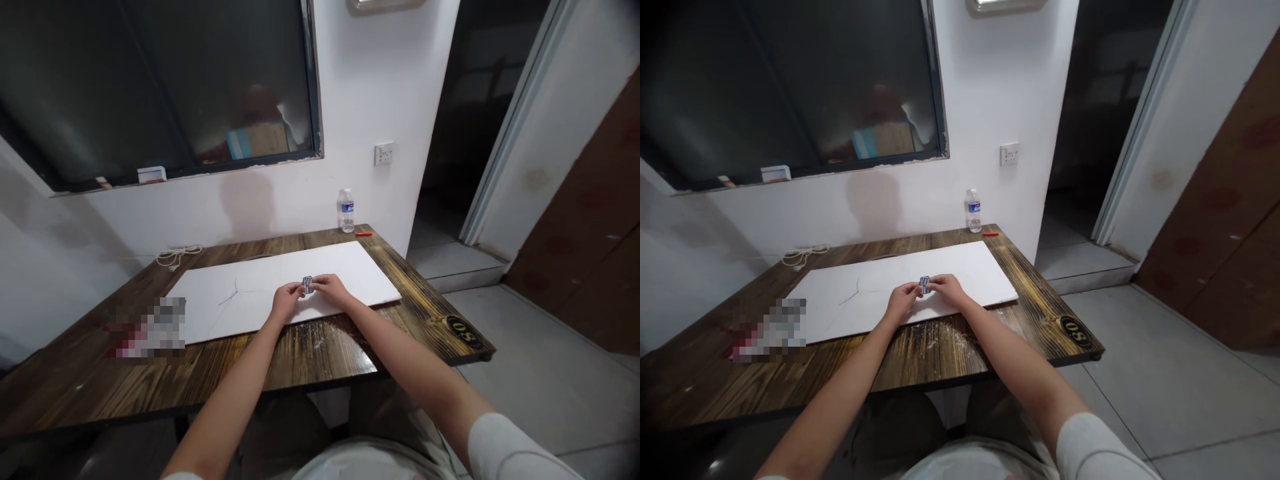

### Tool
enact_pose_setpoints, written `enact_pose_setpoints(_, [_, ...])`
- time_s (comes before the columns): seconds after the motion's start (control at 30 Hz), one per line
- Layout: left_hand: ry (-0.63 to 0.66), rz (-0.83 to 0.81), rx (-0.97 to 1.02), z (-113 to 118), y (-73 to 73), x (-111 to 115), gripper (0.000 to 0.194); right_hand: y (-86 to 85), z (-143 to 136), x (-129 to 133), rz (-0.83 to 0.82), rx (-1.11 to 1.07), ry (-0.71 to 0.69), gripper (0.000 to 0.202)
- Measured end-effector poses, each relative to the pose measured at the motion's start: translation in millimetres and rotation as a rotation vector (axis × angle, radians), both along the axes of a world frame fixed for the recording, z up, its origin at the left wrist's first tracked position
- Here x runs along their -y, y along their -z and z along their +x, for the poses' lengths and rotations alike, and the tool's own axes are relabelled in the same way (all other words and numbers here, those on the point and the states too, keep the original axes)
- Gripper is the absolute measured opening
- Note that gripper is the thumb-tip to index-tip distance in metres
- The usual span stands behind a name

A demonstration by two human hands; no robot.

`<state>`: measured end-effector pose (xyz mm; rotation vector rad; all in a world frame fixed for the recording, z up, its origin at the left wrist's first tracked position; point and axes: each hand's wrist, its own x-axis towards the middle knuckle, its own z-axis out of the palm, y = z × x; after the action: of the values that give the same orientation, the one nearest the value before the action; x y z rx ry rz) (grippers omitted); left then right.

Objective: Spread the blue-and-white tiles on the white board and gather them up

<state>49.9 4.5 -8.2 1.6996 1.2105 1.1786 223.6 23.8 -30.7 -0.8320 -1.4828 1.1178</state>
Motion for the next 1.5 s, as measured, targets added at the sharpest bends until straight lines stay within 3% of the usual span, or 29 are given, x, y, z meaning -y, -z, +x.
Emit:
enact_pose_setpoints(0.13, [0.041,-0.028,0.061,0,-4.2,2,0.037,-2.5,-1,4,-0.082,-0.165,-0.023,0.028])
enact_pose_setpoints(0.5, [0.141,-0.121,0.059,-3,-6.7,9,0.038,-13.1,5,17,-0.157,-0.161,-0.138,0.031])
enact_pose_setpoints(0.7, [0.168,-0.097,-0.006,-5,-6.1,5,0.042,-10.1,6,15,-0.166,-0.154,-0.134,0.032])
enact_pose_setpoints(0.97, [0.227,-0.099,0.085,-5,-3.4,3,0.039,-2.4,8,10,-0.168,-0.205,-0.174,0.03])
enact_pose_setpoints(1.27, [0.138,-0.043,0.008,-1,-10.1,8,0.042,-4.4,6,12,-0.172,-0.189,-0.123,0.032])
enact_pose_setpoints(1.5, [-0.025,0.091,-0.135,0,-13.1,14,0.028,-7.3,-1,14,-0.125,-0.153,-0.012,0.034])
